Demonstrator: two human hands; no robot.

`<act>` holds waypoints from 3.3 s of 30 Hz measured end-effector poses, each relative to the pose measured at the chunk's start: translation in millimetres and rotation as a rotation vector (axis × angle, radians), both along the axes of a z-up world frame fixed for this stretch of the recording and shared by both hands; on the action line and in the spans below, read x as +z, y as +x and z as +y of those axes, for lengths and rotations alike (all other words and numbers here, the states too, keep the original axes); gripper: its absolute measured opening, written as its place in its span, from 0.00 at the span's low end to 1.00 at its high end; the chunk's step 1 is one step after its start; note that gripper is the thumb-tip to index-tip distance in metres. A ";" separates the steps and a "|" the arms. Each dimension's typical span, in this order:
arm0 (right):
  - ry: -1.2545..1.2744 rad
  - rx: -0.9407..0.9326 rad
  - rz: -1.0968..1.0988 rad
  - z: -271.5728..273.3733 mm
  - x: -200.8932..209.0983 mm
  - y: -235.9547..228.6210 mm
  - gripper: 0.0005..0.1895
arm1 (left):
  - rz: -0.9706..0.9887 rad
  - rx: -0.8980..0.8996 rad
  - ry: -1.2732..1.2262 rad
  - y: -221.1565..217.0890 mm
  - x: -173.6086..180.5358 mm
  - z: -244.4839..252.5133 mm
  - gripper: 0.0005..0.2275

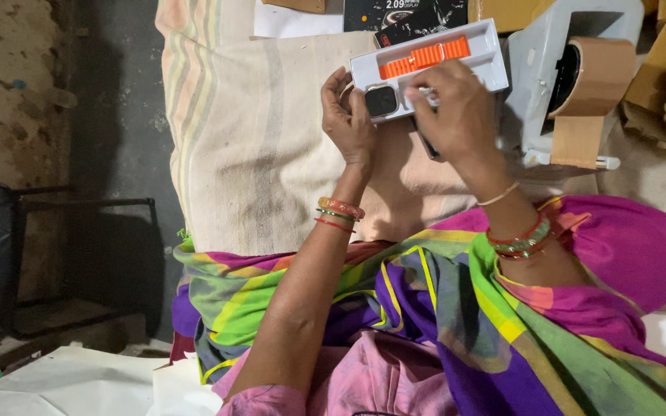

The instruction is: The person opens a smartwatch box, places the watch and accessories into a cardboard shipping box, folds the flaps, and seals it with packing tape. The process is repeated for a second unit.

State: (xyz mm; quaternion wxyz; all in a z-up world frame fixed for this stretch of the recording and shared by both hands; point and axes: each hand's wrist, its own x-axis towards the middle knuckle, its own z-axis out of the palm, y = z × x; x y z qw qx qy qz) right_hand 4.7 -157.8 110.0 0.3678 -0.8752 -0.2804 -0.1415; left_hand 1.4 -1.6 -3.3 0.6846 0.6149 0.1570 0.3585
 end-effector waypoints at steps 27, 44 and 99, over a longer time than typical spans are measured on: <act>-0.752 -0.222 0.636 -22.0 67.2 -35.0 0.50 | -0.132 0.282 -0.158 11.6 -14.7 19.0 0.19; -0.475 0.071 0.333 -93.3 122.1 -62.5 0.47 | -0.019 -0.029 -0.149 11.6 -21.2 31.1 0.13; -0.620 -0.022 0.390 -35.6 4.7 5.8 0.66 | 0.079 0.088 -0.250 10.2 0.2 32.2 0.16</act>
